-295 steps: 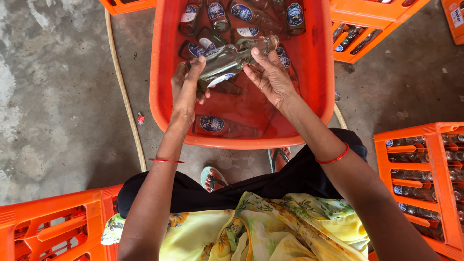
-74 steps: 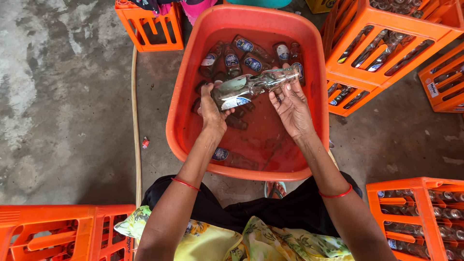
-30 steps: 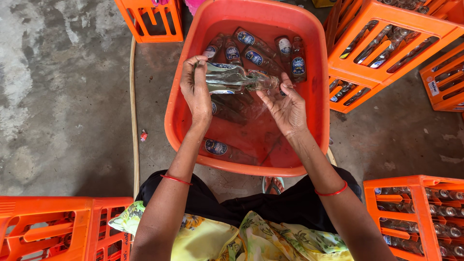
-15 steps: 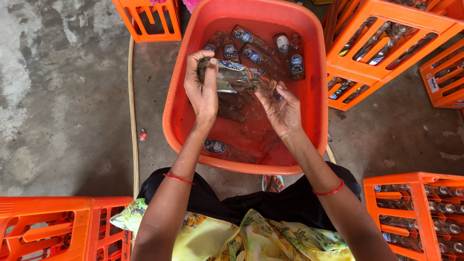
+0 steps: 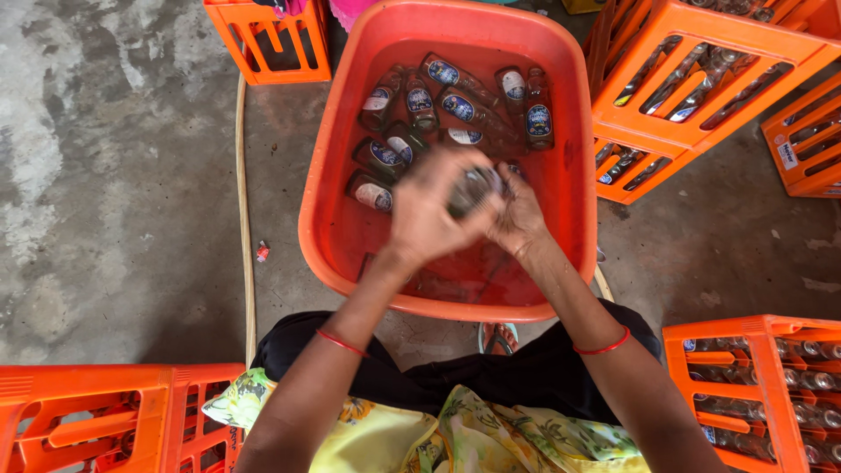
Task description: The person sits on the floor and washes glass bottles by hand in a red basin filled with water. They repeatedly pick up bottles, rinse them, and place them into orange crates nearby.
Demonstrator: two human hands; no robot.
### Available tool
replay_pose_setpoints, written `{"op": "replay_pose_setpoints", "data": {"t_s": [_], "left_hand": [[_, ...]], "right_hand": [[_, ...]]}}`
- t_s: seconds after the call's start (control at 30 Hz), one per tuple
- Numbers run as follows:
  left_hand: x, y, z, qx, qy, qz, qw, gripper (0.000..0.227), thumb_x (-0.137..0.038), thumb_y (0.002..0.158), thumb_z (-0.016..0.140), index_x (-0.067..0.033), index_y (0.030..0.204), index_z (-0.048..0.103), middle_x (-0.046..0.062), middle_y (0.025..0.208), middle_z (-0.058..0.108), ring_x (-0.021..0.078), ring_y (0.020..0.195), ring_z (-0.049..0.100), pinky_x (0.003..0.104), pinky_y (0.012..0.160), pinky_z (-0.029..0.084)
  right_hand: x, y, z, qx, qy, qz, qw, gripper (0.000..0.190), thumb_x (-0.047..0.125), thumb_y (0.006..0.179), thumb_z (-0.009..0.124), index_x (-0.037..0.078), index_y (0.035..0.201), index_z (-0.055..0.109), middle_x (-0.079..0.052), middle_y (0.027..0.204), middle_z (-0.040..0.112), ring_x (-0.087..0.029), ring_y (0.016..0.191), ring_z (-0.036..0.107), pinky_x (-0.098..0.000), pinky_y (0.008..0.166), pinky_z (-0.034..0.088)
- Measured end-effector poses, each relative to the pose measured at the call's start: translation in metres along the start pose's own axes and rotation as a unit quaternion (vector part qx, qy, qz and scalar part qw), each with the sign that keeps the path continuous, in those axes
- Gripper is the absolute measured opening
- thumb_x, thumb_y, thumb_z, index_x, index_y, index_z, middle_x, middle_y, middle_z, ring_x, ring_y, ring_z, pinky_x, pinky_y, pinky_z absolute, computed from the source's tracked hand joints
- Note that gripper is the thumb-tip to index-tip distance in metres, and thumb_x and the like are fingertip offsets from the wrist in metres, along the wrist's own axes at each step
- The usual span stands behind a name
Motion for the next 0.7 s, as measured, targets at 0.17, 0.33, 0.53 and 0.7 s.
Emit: {"op": "replay_pose_setpoints", "data": {"t_s": [0.17, 0.33, 0.53, 0.7], "left_hand": [[0.039, -0.032, 0.030, 0.262, -0.101, -0.201, 0.939, 0.058, -0.038, 0.085, 0.076, -0.0158, 0.133, 0.052, 0.012, 0.113, 0.073, 0.0268, 0.102, 0.074, 0.039, 0.085, 0.062], [0.110, -0.101, 0.058, 0.399, 0.183, -0.257, 0.861, 0.044, -0.025, 0.093, 0.068, -0.0089, 0.132, 0.058, 0.018, 0.136, 0.062, 0.0394, 0.125, 0.059, 0.051, 0.098, 0.052], [0.118, -0.178, 0.120, 0.649, 0.296, -0.221, 0.665, 0.052, -0.019, 0.081, 0.070, -0.0042, 0.130, 0.061, 0.022, 0.140, 0.058, 0.0398, 0.130, 0.054, 0.050, 0.098, 0.052], [0.122, -0.170, 0.133, 0.683, 0.236, -0.237, 0.649, 0.043, -0.017, 0.085, 0.067, -0.0059, 0.127, 0.068, 0.019, 0.138, 0.063, 0.0356, 0.128, 0.060, 0.050, 0.101, 0.052]], "right_hand": [[0.018, 0.028, -0.046, -0.071, -0.147, 0.054, 0.985, 0.037, 0.034, 0.087, 0.076, 0.008, 0.108, 0.060, -0.011, 0.095, 0.069, -0.027, 0.084, 0.070, -0.0479, 0.081, 0.061], [0.023, 0.048, -0.057, -0.069, -0.659, -0.222, 0.715, 0.056, 0.034, 0.083, 0.070, 0.009, 0.130, 0.053, -0.013, 0.099, 0.068, -0.033, 0.091, 0.071, -0.0495, 0.074, 0.058], [-0.004, 0.089, -0.072, -0.115, -0.836, -0.152, 0.514, 0.066, 0.036, 0.082, 0.073, 0.005, 0.135, 0.048, -0.027, 0.114, 0.068, -0.046, 0.106, 0.065, -0.0570, 0.089, 0.050], [-0.025, 0.100, -0.118, -0.041, -0.891, -0.109, 0.440, 0.046, 0.030, 0.097, 0.057, 0.014, 0.140, 0.055, -0.025, 0.128, 0.065, -0.044, 0.114, 0.063, -0.0564, 0.093, 0.050]]}}
Point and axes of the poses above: each hand's wrist, its own y-axis towards the middle knuckle, its own z-axis out of the palm, x = y × z, the point moved 2 cm from there along y, towards the middle knuckle
